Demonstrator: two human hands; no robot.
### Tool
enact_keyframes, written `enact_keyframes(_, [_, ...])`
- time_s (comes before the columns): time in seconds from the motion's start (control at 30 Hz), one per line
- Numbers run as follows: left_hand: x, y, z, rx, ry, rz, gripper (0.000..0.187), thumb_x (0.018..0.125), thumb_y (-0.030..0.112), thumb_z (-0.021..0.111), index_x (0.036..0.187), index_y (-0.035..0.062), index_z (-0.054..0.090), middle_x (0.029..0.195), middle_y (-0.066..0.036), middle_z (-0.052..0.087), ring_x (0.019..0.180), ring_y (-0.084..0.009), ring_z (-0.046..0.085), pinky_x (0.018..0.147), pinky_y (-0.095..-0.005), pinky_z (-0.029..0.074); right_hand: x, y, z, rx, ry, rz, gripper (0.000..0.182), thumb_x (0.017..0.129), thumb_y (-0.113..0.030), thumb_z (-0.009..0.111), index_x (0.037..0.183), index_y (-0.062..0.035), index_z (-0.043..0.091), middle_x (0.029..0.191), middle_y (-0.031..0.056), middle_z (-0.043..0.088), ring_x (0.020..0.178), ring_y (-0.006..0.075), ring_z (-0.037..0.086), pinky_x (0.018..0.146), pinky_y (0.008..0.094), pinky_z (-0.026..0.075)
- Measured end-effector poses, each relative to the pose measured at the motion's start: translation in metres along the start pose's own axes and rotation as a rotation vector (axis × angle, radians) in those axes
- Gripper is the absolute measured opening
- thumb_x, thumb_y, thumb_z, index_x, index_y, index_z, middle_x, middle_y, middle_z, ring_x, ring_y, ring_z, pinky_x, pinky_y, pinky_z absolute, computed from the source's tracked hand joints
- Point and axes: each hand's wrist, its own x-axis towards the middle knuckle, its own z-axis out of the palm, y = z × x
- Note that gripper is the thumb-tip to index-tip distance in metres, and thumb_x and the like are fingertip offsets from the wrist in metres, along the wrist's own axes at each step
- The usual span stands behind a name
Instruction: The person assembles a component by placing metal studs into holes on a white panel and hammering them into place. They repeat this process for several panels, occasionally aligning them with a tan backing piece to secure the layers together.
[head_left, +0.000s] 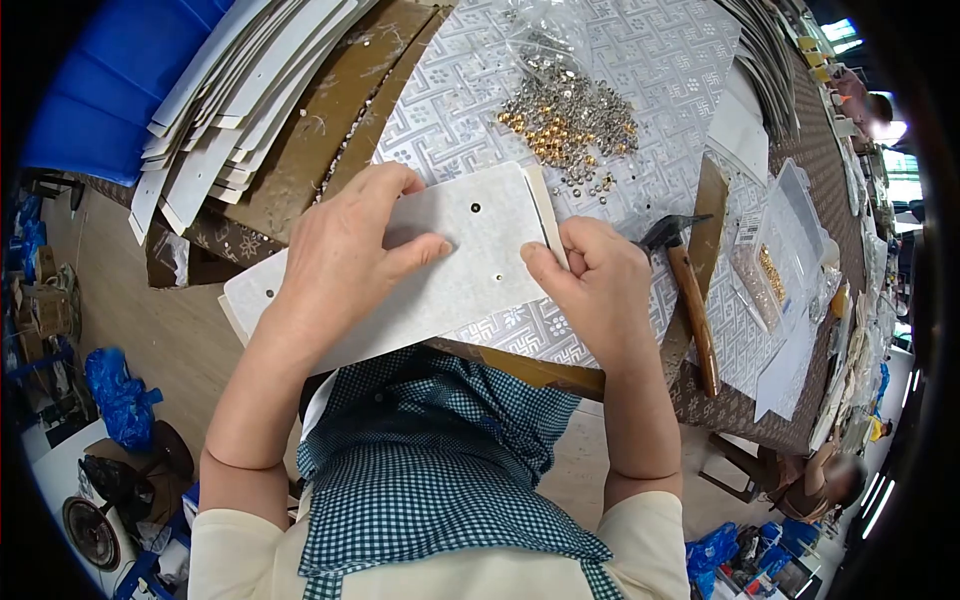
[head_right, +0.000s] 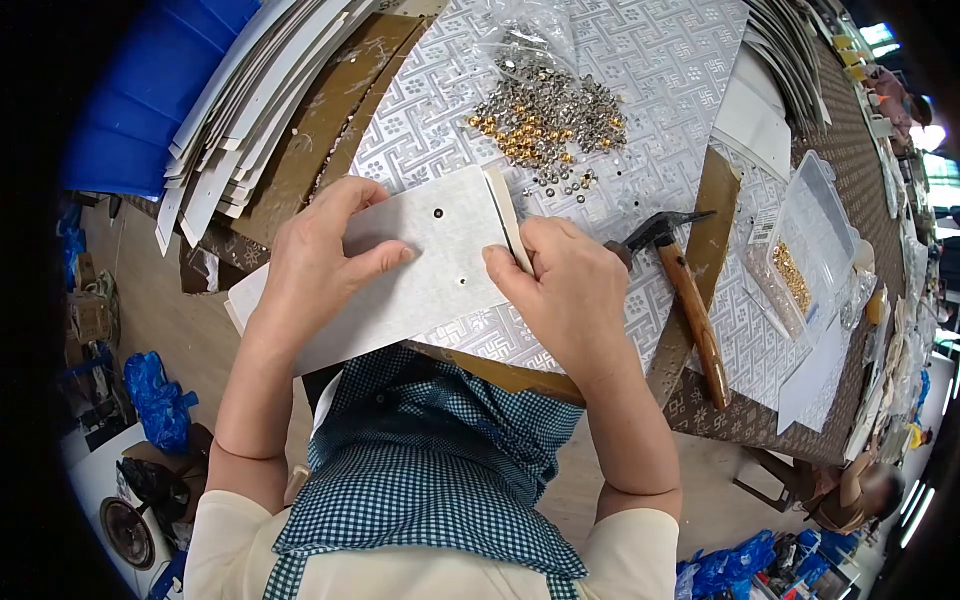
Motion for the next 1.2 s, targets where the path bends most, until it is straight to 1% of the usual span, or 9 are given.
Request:
enact_keyframes(0.03, [0.001,0.002,0.0,-0.006,-0.011,-0.013,0.047,0.078,0.03,0.082,0.113,0.0053,0.061,0.112,-0.011,0.07,0.085,-0.0294,0.071,0.078,-0.0407,0.054,-0.001,0.001,-0.001,-0.011,-0.001,-0.016,0.032,0.085,-0.023,0.074,0.069,-0.0042,0.053,0.064,0.0082,0.054,0.053,0.0255,0.053,0.051,0.0384,0.04])
enact_keyframes(0.13, [0.002,0.008,-0.001,-0.03,-0.053,-0.131,0.05,0.075,0.031,0.084,0.112,0.004,0.064,0.115,-0.013,0.069,0.11,-0.0305,0.067,0.09,-0.0409,0.052,-0.002,0.01,-0.004,0.01,0.06,-0.039,0.024,0.087,-0.019,0.073,0.074,-0.0042,0.059,0.068,0.0083,0.059,0.054,0.0241,0.055,0.052,0.0355,0.043])
enact_keyframes(0.2, [0.002,0.008,-0.001,-0.038,-0.052,-0.135,0.05,0.074,0.03,0.084,0.112,0.0043,0.064,0.114,-0.013,0.069,0.111,-0.0309,0.066,0.091,-0.0415,0.052,0.0,0.017,-0.008,0.009,0.104,0.001,0.022,0.087,-0.017,0.073,0.075,-0.0036,0.06,0.069,0.0085,0.06,0.054,0.0233,0.056,0.052,0.0347,0.043])
enact_keyframes(0.37, [0.003,0.007,-0.001,-0.053,-0.059,-0.131,0.049,0.074,0.03,0.084,0.111,0.0044,0.064,0.112,-0.013,0.07,0.111,-0.031,0.066,0.091,-0.0417,0.052,0.003,0.033,-0.014,0.13,0.267,0.075,0.006,0.086,0.0,0.069,0.09,-0.0026,0.065,0.08,0.0095,0.062,0.059,0.0183,0.057,0.058,0.0303,0.048])
enact_keyframes(0.57, [0.003,0.006,-0.001,-0.052,-0.047,-0.113,0.049,0.074,0.029,0.084,0.111,0.0039,0.064,0.11,-0.014,0.07,0.109,-0.0313,0.067,0.091,-0.0411,0.052,0.023,0.045,-0.019,0.083,0.313,0.084,0.006,0.088,0.0,0.066,0.093,-0.0017,0.066,0.085,0.0108,0.064,0.061,0.0186,0.059,0.059,0.0306,0.05])
enact_keyframes(0.67, [0.002,0.007,-0.001,-0.055,-0.051,-0.116,0.049,0.075,0.029,0.084,0.111,0.0037,0.064,0.11,-0.014,0.07,0.108,-0.0312,0.067,0.09,-0.0411,0.051,0.035,0.057,-0.024,-0.033,0.311,0.008,0.006,0.089,-0.002,0.066,0.095,-0.0012,0.067,0.088,0.0116,0.065,0.062,0.0196,0.061,0.061,0.0318,0.05])
enact_keyframes(0.77, [0.002,0.005,-0.001,-0.053,-0.045,-0.1,0.049,0.075,0.029,0.084,0.112,0.0038,0.063,0.111,-0.014,0.069,0.108,-0.0314,0.067,0.09,-0.0412,0.051,0.042,0.057,-0.029,0.042,0.247,0.068,0.007,0.088,-0.004,0.066,0.095,-0.0022,0.068,0.09,0.012,0.066,0.063,0.021,0.062,0.063,0.0322,0.051])
enact_keyframes(1.07, [0.003,0.004,0.0,-0.033,-0.058,-0.104,0.051,0.075,0.032,0.084,0.114,0.005,0.063,0.115,-0.013,0.069,0.112,-0.0316,0.066,0.092,-0.0413,0.052,0.047,0.055,-0.024,-0.019,0.175,0.065,0.005,0.09,-0.012,0.068,0.093,-0.0094,0.07,0.094,0.0057,0.067,0.07,0.0206,0.065,0.066,0.0329,0.051])
enact_keyframes(1.2, [0.002,0.005,0.0,-0.036,-0.064,-0.123,0.051,0.075,0.033,0.084,0.113,0.0055,0.064,0.115,-0.013,0.069,0.113,-0.0313,0.066,0.093,-0.0412,0.052,0.047,0.058,-0.022,-0.034,0.212,0.07,0.006,0.09,-0.011,0.068,0.094,-0.0065,0.069,0.094,0.0063,0.067,0.07,0.0194,0.064,0.066,0.0316,0.05])
